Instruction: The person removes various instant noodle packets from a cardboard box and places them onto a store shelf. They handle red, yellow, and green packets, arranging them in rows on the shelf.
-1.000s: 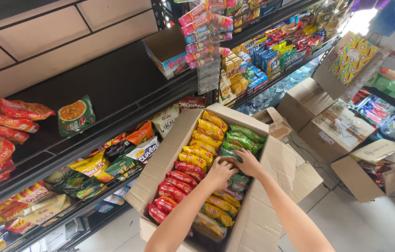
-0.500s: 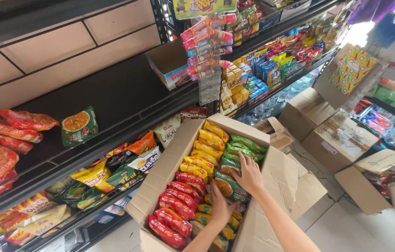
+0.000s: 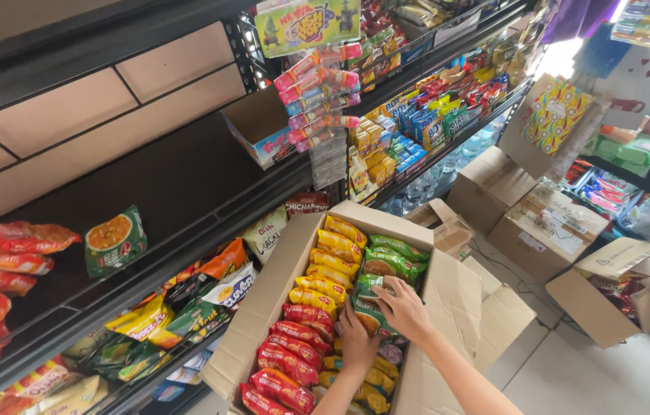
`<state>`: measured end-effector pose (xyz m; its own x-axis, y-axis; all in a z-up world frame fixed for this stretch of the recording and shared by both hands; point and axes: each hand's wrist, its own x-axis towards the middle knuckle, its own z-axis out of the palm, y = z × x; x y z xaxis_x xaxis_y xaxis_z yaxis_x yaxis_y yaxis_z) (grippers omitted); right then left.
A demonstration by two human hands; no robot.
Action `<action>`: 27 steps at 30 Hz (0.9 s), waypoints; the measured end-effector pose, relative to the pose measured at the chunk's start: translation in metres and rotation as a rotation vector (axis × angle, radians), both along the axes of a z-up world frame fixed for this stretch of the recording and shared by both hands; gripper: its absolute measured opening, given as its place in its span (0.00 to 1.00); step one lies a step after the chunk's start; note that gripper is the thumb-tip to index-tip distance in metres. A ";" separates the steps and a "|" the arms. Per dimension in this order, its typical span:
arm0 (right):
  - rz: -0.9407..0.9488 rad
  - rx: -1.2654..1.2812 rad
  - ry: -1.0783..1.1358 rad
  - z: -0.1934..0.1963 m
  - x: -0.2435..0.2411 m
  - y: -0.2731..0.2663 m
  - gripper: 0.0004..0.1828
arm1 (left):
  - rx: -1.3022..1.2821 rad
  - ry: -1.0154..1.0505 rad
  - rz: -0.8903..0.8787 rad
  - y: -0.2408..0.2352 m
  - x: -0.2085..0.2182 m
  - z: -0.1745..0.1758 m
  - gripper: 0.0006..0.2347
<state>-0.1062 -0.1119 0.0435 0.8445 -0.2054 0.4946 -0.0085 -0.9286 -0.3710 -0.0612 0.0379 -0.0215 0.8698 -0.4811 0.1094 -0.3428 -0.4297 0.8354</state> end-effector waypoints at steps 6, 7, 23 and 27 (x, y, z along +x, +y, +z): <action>0.052 -0.104 0.160 -0.008 0.017 -0.004 0.21 | 0.179 0.092 -0.008 -0.007 0.019 -0.012 0.54; 0.060 -0.104 0.163 -0.009 0.020 -0.004 0.21 | 0.179 0.096 0.000 -0.008 0.020 -0.012 0.54; -0.122 -0.271 0.464 -0.029 0.037 0.007 0.33 | -0.140 0.013 -0.114 0.047 -0.033 -0.004 0.31; -0.127 -0.249 0.422 -0.027 0.065 0.026 0.42 | -0.222 0.398 -0.206 0.111 -0.027 0.056 0.16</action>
